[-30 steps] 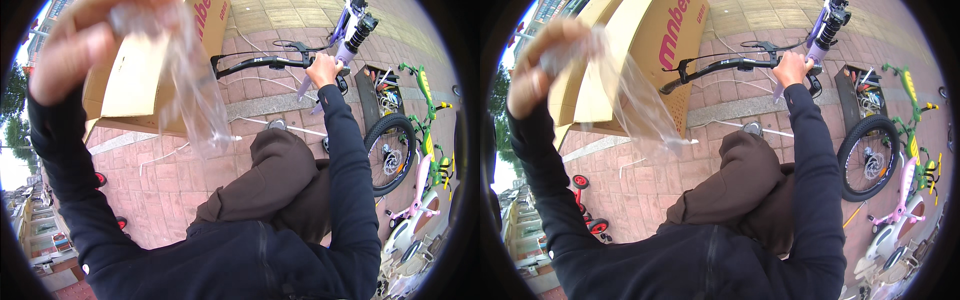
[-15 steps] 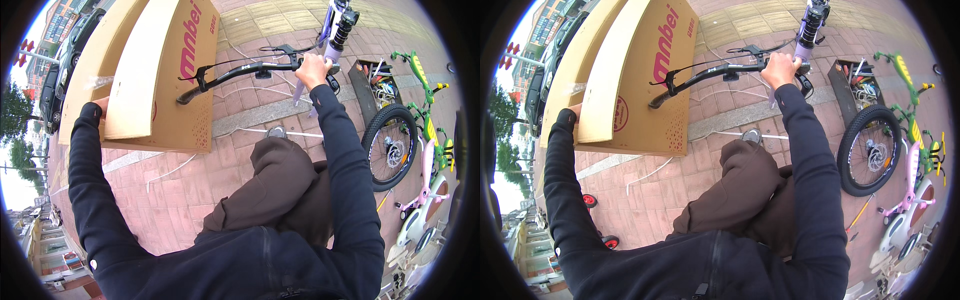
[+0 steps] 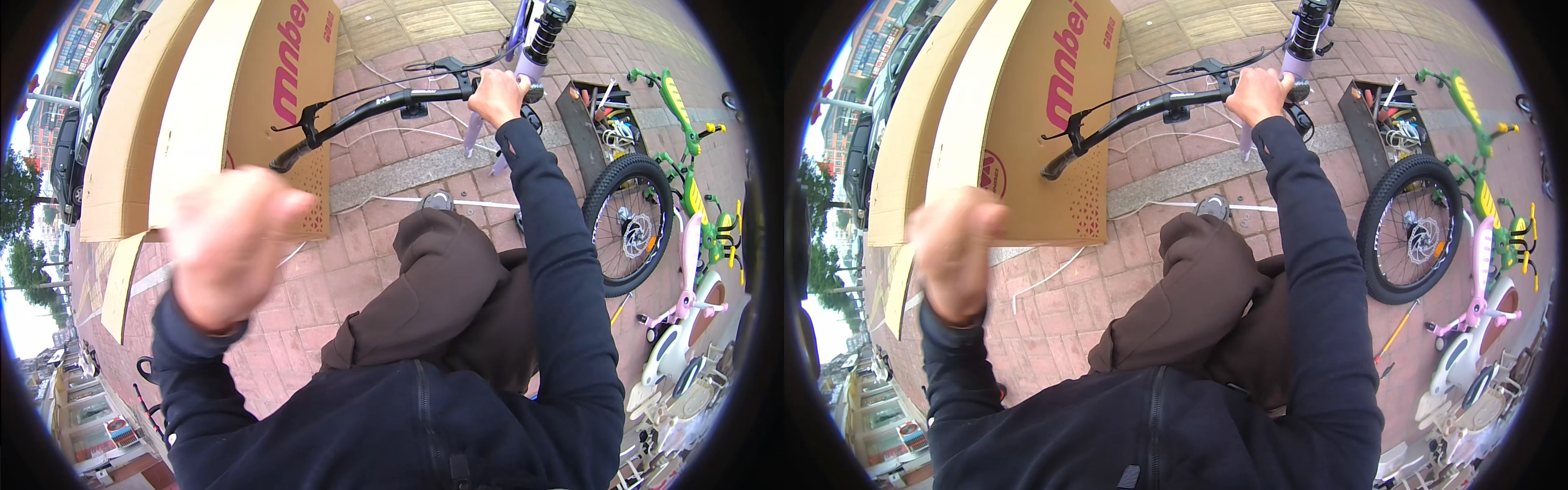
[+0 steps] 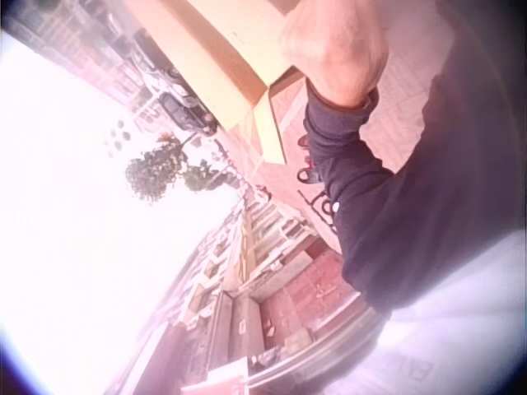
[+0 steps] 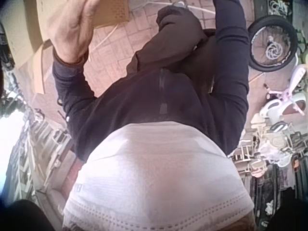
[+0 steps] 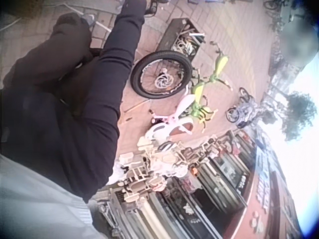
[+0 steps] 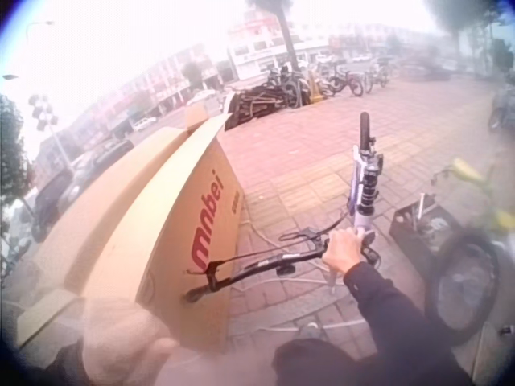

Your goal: The person removes protective plastic from a bicycle handlebar using scissors, then installs the handlebar onto the stem and tightens the bolts with an Allen key. The person also retrieves tools from a nearby toolbox during the process.

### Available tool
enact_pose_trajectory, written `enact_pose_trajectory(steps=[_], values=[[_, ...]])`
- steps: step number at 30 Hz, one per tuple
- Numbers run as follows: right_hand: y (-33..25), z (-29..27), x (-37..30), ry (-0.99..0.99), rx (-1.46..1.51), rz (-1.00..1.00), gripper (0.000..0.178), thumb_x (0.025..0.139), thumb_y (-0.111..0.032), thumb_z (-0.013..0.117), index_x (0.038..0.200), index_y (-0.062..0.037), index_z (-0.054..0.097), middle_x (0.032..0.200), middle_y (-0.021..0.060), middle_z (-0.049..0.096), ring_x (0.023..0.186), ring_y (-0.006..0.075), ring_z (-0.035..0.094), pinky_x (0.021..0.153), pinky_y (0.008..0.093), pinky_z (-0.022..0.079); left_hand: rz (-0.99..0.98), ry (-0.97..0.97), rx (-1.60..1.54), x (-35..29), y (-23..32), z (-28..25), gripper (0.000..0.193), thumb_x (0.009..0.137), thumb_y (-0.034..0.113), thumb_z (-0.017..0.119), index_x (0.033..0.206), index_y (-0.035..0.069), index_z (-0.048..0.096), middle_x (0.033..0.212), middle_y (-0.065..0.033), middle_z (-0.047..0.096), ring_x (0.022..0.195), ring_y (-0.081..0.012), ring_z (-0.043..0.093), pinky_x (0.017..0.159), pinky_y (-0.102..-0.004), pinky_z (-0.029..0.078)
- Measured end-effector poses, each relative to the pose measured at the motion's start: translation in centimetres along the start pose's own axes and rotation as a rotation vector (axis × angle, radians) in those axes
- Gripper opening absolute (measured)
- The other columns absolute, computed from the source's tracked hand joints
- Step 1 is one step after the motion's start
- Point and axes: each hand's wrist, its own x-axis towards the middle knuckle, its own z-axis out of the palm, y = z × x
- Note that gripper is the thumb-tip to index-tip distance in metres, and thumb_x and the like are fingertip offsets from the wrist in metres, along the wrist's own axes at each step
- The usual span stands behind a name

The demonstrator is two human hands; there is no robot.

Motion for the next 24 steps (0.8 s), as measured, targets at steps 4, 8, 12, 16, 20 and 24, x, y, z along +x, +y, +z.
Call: enact_pose_trajectory(steps=[4, 8, 12, 16, 20, 24], values=[[0.3, -1.7, 0.0, -0.099, 0.027, 0.016, 0.014, 0.057, -0.017, 0.064, 0.068, -0.0084, 0.069, 0.073, 0.0121, 0.066, 0.083, 0.0298, 0.062, 0.079, 0.0415, 0.030, -0.231, -0.215, -0.051, -0.5, -2.3, 16.1, 0.026, 0.073, 0.015, 0.068, 0.091, 0.006, 0.051, 0.087, -0.0112, 0.055, 0.082, -0.0273, 0.057, 0.071, -0.0374, 0.045], [0.6, -3.0, 0.2, -0.168, 0.077, 0.050, 0.018, 0.048, -0.016, 0.069, 0.064, -0.0083, 0.069, 0.070, 0.0135, 0.067, 0.076, 0.0304, 0.064, 0.078, 0.0397, 0.030, -0.337, -0.109, 0.141, -1.0, -5.8, 26.3, 0.038, 0.071, 0.013, 0.069, 0.104, 0.006, 0.051, 0.109, -0.0131, 0.052, 0.101, -0.0294, 0.053, 0.083, -0.0410, 0.042], [0.7, -3.3, 0.5, -0.199, 0.118, 0.025, 0.018, 0.046, -0.016, 0.071, 0.063, -0.0100, 0.070, 0.070, 0.0126, 0.067, 0.074, 0.0292, 0.064, 0.077, 0.0402, 0.031, -0.281, -0.004, -0.020, 1.2, -6.7, 28.9, 0.042, 0.070, 0.012, 0.071, 0.108, 0.007, 0.054, 0.102, -0.0116, 0.060, 0.094, -0.0304, 0.058, 0.080, -0.0381, 0.045], [0.6, -3.1, 0.8, -0.174, 0.137, 0.027, 0.017, 0.046, -0.016, 0.071, 0.062, -0.0102, 0.070, 0.070, 0.0119, 0.066, 0.073, 0.0293, 0.064, 0.076, 0.0408, 0.031, -0.277, -0.122, -0.140, 4.0, -7.2, 29.7, 0.031, 0.072, 0.013, 0.070, 0.100, 0.005, 0.059, 0.089, -0.0127, 0.062, 0.082, -0.0321, 0.060, 0.071, -0.0390, 0.048], [0.7, -2.9, 0.8, -0.160, 0.178, 0.023, 0.026, 0.040, -0.014, 0.069, 0.065, -0.0065, 0.067, 0.069, 0.0148, 0.066, 0.072, 0.0322, 0.064, 0.072, 0.0413, 0.032, -0.052, 0.016, -0.290, 5.8, -6.3, 31.1, 0.027, 0.074, 0.016, 0.068, 0.098, 0.004, 0.060, 0.084, -0.0134, 0.062, 0.081, -0.0327, 0.060, 0.070, -0.0388, 0.048], [0.7, -2.8, 0.8, -0.114, 0.157, 0.007, 0.025, 0.039, -0.015, 0.069, 0.063, -0.0064, 0.066, 0.068, 0.0144, 0.066, 0.070, 0.0322, 0.065, 0.070, 0.0401, 0.032, -0.315, -0.038, -0.407, 6.1, -5.3, 31.0, 0.032, 0.074, 0.019, 0.071, 0.101, 0.008, 0.059, 0.091, -0.0145, 0.064, 0.086, -0.0319, 0.062, 0.072, -0.0363, 0.049]])
